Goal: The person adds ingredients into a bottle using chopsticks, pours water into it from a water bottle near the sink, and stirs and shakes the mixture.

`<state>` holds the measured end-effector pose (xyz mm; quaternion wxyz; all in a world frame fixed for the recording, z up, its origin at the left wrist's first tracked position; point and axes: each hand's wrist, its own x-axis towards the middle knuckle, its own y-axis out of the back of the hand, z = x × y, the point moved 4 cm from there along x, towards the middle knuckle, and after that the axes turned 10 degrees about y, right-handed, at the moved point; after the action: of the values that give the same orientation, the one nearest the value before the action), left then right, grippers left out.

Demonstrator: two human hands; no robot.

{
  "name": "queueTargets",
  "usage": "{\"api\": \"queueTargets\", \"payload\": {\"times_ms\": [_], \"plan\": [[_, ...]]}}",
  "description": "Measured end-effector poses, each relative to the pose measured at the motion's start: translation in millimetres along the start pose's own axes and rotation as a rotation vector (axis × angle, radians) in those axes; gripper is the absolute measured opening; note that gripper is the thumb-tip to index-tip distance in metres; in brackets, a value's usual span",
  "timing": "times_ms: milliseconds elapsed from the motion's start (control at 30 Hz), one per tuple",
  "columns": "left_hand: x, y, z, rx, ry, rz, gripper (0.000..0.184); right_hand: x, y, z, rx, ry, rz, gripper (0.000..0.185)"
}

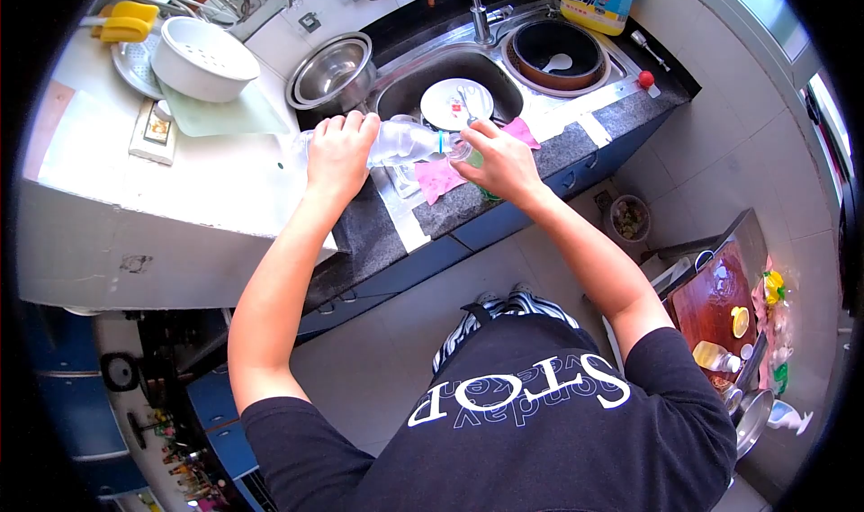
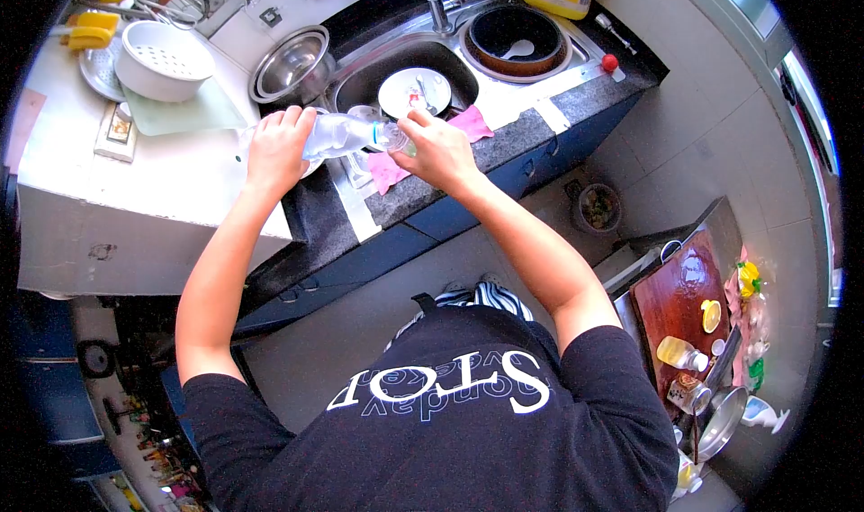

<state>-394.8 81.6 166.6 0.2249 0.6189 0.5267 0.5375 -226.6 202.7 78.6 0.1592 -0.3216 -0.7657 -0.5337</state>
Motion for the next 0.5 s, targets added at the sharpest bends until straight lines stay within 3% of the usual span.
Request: {"api": "queueTargets", "payload": {"times_ms": [500], "plan": [[-1.5, 0.6, 0.6, -0.015, 0.017, -0.017, 0.043, -0.2, 2.3, -1.6, -0.002, 0.006, 0.012, 0.042]]}}
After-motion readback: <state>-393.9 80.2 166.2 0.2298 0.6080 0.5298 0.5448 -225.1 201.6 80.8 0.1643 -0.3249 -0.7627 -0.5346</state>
